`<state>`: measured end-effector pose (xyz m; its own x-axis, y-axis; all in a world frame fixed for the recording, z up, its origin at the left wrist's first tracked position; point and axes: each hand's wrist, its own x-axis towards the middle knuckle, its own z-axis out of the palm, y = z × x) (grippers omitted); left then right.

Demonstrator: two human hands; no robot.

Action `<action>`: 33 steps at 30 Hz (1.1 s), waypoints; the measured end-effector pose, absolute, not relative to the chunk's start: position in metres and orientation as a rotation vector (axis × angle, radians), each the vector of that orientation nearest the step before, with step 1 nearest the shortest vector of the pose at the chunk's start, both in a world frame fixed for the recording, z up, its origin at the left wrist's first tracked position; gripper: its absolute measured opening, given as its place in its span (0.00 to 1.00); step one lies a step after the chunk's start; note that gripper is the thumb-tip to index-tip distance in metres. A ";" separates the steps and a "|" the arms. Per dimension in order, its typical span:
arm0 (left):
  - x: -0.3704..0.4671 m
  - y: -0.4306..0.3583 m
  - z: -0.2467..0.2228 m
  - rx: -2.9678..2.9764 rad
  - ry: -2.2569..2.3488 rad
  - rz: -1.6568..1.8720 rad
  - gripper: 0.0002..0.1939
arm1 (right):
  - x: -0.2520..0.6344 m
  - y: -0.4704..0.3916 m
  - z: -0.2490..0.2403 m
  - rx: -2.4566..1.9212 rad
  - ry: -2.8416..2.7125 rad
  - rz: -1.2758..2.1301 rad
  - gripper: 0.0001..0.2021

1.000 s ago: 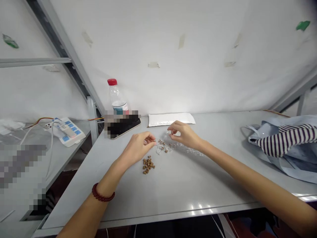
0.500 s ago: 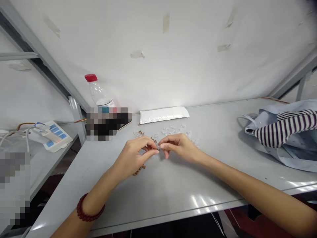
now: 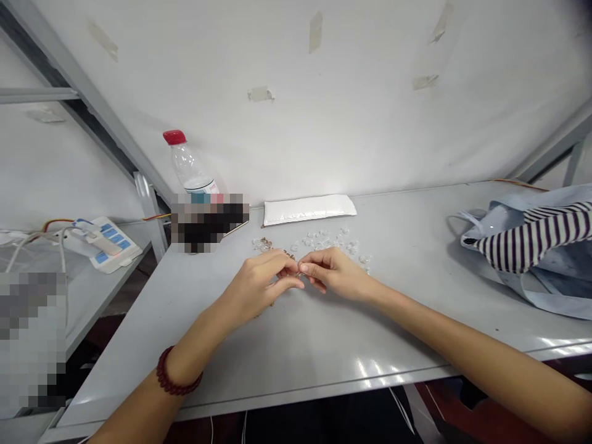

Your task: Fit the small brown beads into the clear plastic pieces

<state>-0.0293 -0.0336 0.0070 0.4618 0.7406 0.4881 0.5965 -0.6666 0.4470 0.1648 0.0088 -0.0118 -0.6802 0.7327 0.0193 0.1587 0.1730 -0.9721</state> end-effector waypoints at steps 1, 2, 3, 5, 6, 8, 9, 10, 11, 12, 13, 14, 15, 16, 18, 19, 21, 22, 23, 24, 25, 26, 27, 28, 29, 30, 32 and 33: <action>-0.030 -0.033 0.006 2.566 1.138 1.002 0.08 | 0.164 0.008 -0.012 -0.819 -1.960 1.551 0.14; -0.031 -0.032 0.005 2.630 1.122 1.009 0.09 | 0.163 0.008 -0.013 -0.795 -1.951 1.574 0.14; -0.031 -0.032 0.004 2.691 1.110 1.013 0.10 | 0.163 0.007 -0.014 -0.773 -1.937 1.597 0.14; -0.032 -0.032 0.003 2.796 1.109 0.997 0.12 | 0.161 0.005 -0.014 -0.739 -1.916 1.627 0.14; -0.032 -0.031 0.003 2.835 1.121 0.976 0.14 | 0.161 0.004 -0.014 -0.733 -1.915 1.629 0.14; -0.034 -0.030 0.003 2.872 1.161 0.927 0.16 | 0.161 0.004 -0.013 -0.752 -1.944 1.587 0.14; -0.036 -0.029 0.004 2.861 1.195 0.906 0.17 | 0.161 0.006 -0.012 -0.770 -1.974 1.531 0.13; -0.039 -0.027 0.005 2.825 1.244 0.891 0.17 | 0.162 0.008 -0.012 -0.787 -2.017 1.441 0.13; -0.043 -0.025 0.006 2.770 1.305 0.882 0.18 | 0.163 0.011 -0.012 -0.802 -2.067 1.309 0.12; -0.048 -0.023 0.008 2.706 1.375 0.876 0.18 | 0.165 0.015 -0.012 -0.812 -2.117 1.138 0.11; -0.054 -0.021 0.010 2.640 1.455 0.872 0.17 | 0.166 0.019 -0.014 -0.817 -2.163 0.950 0.10; -0.060 -0.019 0.013 2.585 1.539 0.859 0.17 | 0.168 0.024 -0.017 -0.819 -2.197 0.749 0.09; -0.066 -0.017 0.015 2.543 1.629 0.843 0.17 | 0.169 0.029 -0.020 -0.821 -2.228 0.578 0.09; -0.071 -0.016 0.017 2.504 1.721 0.818 0.16 | 0.169 0.033 -0.023 -0.816 -2.266 0.458 0.09; -0.078 -0.013 0.020 2.430 1.855 0.745 0.16 | 0.168 0.040 -0.029 -0.798 -2.350 0.327 0.11; -0.080 -0.013 0.022 2.389 1.889 0.707 0.16 | 0.167 0.042 -0.031 -0.795 -2.390 0.295 0.12; -0.081 -0.013 0.024 2.309 1.883 0.640 0.16 | 0.165 0.044 -0.032 -0.797 -2.449 0.255 0.12; -0.081 -0.014 0.026 2.267 1.852 0.595 0.16 | 0.164 0.044 -0.032 -0.796 -2.467 0.241 0.12; -0.080 -0.016 0.028 2.220 1.807 0.529 0.15 | 0.163 0.044 -0.031 -0.792 -2.471 0.227 0.12; -0.079 -0.017 0.030 2.168 1.754 0.447 0.15 | 0.163 0.045 -0.029 -0.788 -2.464 0.211 0.13; -0.078 -0.019 0.032 2.112 1.700 0.364 0.15 | 0.163 0.046 -0.027 -0.785 -2.449 0.192 0.13; -0.077 -0.021 0.033 2.057 1.651 0.294 0.14 | 0.163 0.048 -0.024 -0.787 -2.434 0.173 0.13; -0.077 -0.022 0.035 2.009 1.608 0.249 0.14 | 0.162 0.051 -0.022 -0.792 -2.427 0.157 0.14; -0.077 -0.023 0.036 1.976 1.574 0.232 0.13 | 0.160 0.054 -0.019 -0.795 -2.438 0.147 0.14; -0.078 -0.024 0.036 1.957 1.551 0.233 0.12 | 0.158 0.058 -0.017 -0.794 -2.470 0.140 0.14; -0.078 -0.024 0.035 1.948 1.537 0.237 0.11 | 0.155 0.062 -0.015 -0.789 -2.516 0.131 0.15; -0.081 -0.022 0.033 1.945 1.520 0.210 0.11 | 0.149 0.068 -0.014 -0.782 -2.605 0.085 0.17; -0.082 -0.021 0.031 1.950 1.517 0.192 0.11 | 0.146 0.071 -0.015 -0.773 -2.637 0.053 0.18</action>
<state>-0.0815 -0.0212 0.0307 0.3196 0.9088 -0.2684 0.8135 -0.1179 0.5695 0.1463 0.0712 -0.0154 -0.7713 0.5267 0.3574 0.5120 0.8470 -0.1433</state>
